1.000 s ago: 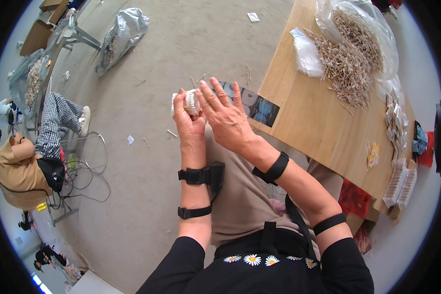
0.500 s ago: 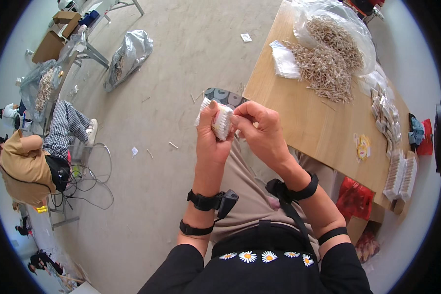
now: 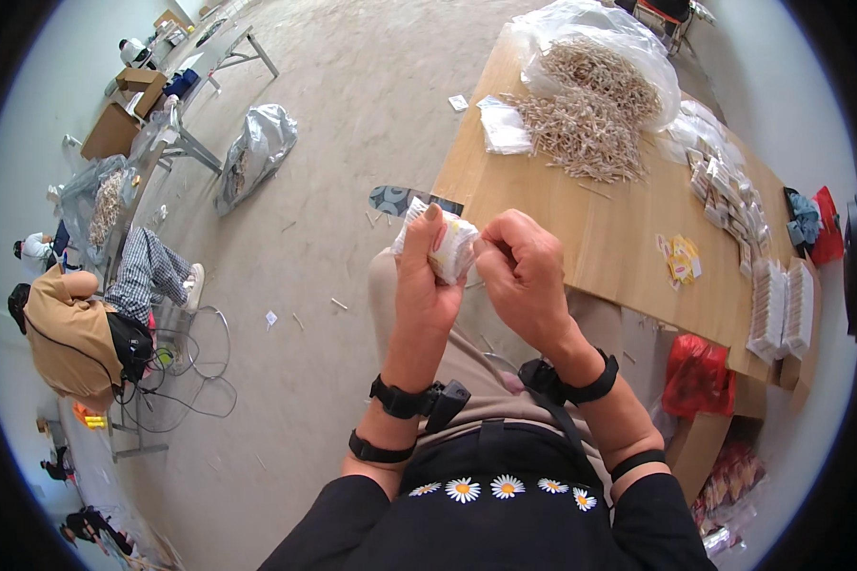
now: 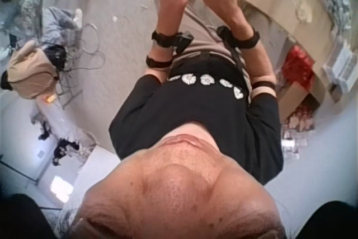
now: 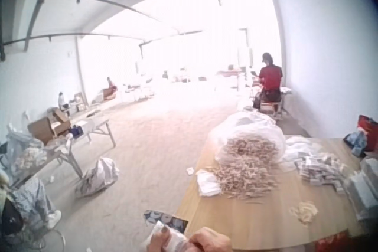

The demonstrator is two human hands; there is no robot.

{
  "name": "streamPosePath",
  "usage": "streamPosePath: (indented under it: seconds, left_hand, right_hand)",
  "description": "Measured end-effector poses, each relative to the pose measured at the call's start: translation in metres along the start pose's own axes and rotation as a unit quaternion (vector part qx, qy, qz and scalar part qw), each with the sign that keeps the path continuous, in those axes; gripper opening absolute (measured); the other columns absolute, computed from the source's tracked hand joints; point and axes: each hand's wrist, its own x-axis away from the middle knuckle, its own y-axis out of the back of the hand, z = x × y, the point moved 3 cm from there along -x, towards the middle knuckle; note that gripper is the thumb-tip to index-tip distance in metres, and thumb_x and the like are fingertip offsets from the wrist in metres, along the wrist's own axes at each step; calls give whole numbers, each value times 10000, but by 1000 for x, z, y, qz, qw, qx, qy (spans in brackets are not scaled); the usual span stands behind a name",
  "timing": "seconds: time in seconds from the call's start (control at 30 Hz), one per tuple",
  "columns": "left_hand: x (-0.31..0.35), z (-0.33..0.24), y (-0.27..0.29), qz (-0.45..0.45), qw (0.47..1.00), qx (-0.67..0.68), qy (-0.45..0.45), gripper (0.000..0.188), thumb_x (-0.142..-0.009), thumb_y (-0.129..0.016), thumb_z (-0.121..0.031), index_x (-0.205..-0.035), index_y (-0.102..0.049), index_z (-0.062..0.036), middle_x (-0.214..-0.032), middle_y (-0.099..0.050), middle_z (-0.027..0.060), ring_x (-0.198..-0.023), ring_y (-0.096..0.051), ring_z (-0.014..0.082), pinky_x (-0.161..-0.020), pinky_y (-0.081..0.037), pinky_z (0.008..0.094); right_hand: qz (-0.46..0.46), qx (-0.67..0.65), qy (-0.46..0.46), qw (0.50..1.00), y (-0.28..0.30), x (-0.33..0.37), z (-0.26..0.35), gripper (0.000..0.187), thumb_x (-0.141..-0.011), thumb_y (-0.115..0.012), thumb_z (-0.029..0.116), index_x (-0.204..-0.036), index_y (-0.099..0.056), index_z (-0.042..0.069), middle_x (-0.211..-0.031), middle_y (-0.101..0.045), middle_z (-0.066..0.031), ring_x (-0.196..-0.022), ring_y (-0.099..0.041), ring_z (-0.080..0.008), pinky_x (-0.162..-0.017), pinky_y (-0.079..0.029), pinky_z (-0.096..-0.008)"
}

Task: Sorting cotton swabs and placing them into small plastic bags.

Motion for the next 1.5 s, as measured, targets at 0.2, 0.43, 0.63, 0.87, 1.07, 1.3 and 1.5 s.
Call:
streamPosePath:
  seconds: [0.2, 0.43, 0.63, 0.87, 1.07, 1.3, 1.5]
  left_hand:
    - [11, 15, -27, -48, 999, 11, 5, 176, -910, -733, -241, -930, -591, -139, -837, -604, -24, -766, -617, 109, -668, -530, 305]
    - [10, 26, -36, -25, 999, 9, -33, 205, -895, -762, -245, -921, -585, -144, -829, -591, -24, -764, -590, 109, -664, -504, 309]
    - [13, 31, -39, -34, 998, -10, -43, 210, -893, -765, -253, -922, -588, -144, -834, -598, -21, -778, -606, 110, -648, -514, 297]
    - [11, 32, -40, -47, 999, -6, -23, 248, -892, -766, -301, -965, -594, -140, -886, -613, -16, -814, -620, 117, -659, -519, 299]
    - [9, 32, -36, 1, 997, -40, -69, 269, -921, -731, -337, -1006, -590, -124, -940, -614, -6, -914, -617, 130, -795, -528, 342]
    - [14, 38, -38, 33, 995, -58, -70, 256, -930, -720, -286, -1036, -597, -88, -959, -613, 7, -923, -612, 118, -838, -522, 320]
    - [14, 41, -38, 53, 996, -61, -47, 220, -915, -719, -203, -1048, -607, -69, -973, -635, 23, -927, -627, 124, -852, -528, 310]
  right_hand:
    - [-57, -54, -82, 994, 28, 18, 0, 55, -846, -625, -12, -804, -592, -27, -687, -574, -91, -597, -533, -137, -538, -421, -320]
    - [11, -169, -204, 964, 29, 37, -10, 119, -890, -658, 62, -852, -628, -46, -683, -546, -30, -631, -467, -73, -557, -399, -264]
    - [8, -98, -155, 983, 37, 37, -9, 133, -887, -645, 57, -818, -602, -49, -664, -523, -29, -614, -442, -70, -523, -377, -281]
    - [23, -103, -189, 976, 53, 29, -6, 147, -894, -657, 77, -814, -604, -35, -662, -536, -19, -603, -446, -71, -509, -367, -282]
    - [-67, -157, -197, 965, 49, 30, -7, 150, -877, -710, 107, -863, -629, -19, -736, -588, -41, -633, -503, -80, -552, -406, -273]
    - [-90, -22, -54, 994, 51, 23, 0, 131, -801, -744, 37, -842, -634, -22, -808, -567, -78, -663, -551, -140, -596, -449, -285]
    - [-89, -61, -107, 988, 51, 25, -4, 114, -803, -726, 14, -810, -619, -25, -795, -561, -77, -650, -542, -143, -591, -444, -292]
